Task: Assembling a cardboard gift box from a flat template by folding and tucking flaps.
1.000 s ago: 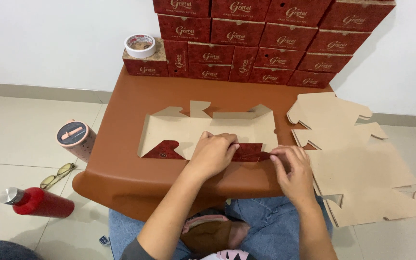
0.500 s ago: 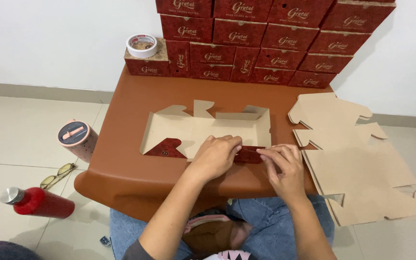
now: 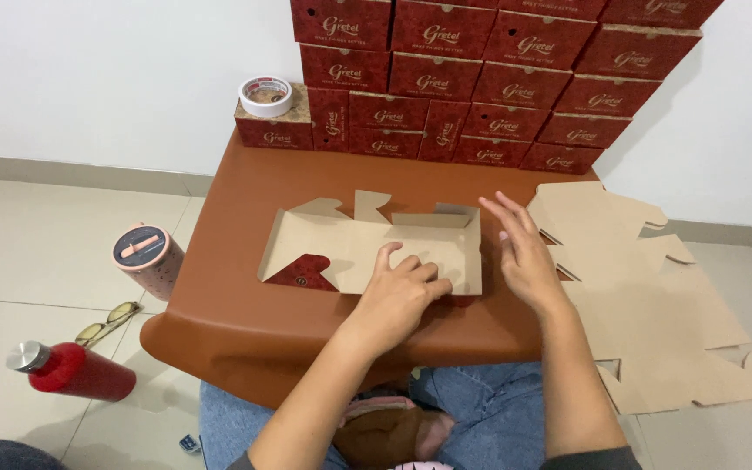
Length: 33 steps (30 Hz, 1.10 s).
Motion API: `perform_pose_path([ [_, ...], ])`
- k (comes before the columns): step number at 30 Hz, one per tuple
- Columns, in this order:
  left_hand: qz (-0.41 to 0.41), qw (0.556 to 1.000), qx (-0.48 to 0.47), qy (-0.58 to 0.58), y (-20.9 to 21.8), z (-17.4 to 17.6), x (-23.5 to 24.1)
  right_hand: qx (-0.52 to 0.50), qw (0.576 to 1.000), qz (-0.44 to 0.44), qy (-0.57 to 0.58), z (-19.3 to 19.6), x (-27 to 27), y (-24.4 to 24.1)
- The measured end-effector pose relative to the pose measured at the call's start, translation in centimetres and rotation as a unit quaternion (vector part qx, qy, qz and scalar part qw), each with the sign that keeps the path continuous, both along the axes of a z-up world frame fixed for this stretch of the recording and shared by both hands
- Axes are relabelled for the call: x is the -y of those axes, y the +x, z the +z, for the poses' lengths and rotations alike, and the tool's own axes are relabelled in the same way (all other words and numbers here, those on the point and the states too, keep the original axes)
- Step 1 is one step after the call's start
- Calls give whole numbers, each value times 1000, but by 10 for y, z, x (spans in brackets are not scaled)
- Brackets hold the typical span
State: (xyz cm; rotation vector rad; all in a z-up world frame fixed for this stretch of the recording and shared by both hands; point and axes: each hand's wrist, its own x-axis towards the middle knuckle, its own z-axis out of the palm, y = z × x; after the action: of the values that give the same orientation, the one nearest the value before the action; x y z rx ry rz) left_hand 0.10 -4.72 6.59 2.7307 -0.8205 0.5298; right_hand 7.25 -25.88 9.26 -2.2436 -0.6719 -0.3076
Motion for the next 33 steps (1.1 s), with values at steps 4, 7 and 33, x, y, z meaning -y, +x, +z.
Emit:
perform_pose_path([
  [4, -21, 999, 20, -12, -18, 6, -14, -23, 997, 48, -51, 2, 5, 1],
  [7, -13, 999, 42, -7, -30, 10, -37, -72, 994, 38, -71, 8, 6, -24],
  [33, 169, 964, 111, -171, -82, -13, -32, -102, 970, 61, -212, 5, -56, -52],
])
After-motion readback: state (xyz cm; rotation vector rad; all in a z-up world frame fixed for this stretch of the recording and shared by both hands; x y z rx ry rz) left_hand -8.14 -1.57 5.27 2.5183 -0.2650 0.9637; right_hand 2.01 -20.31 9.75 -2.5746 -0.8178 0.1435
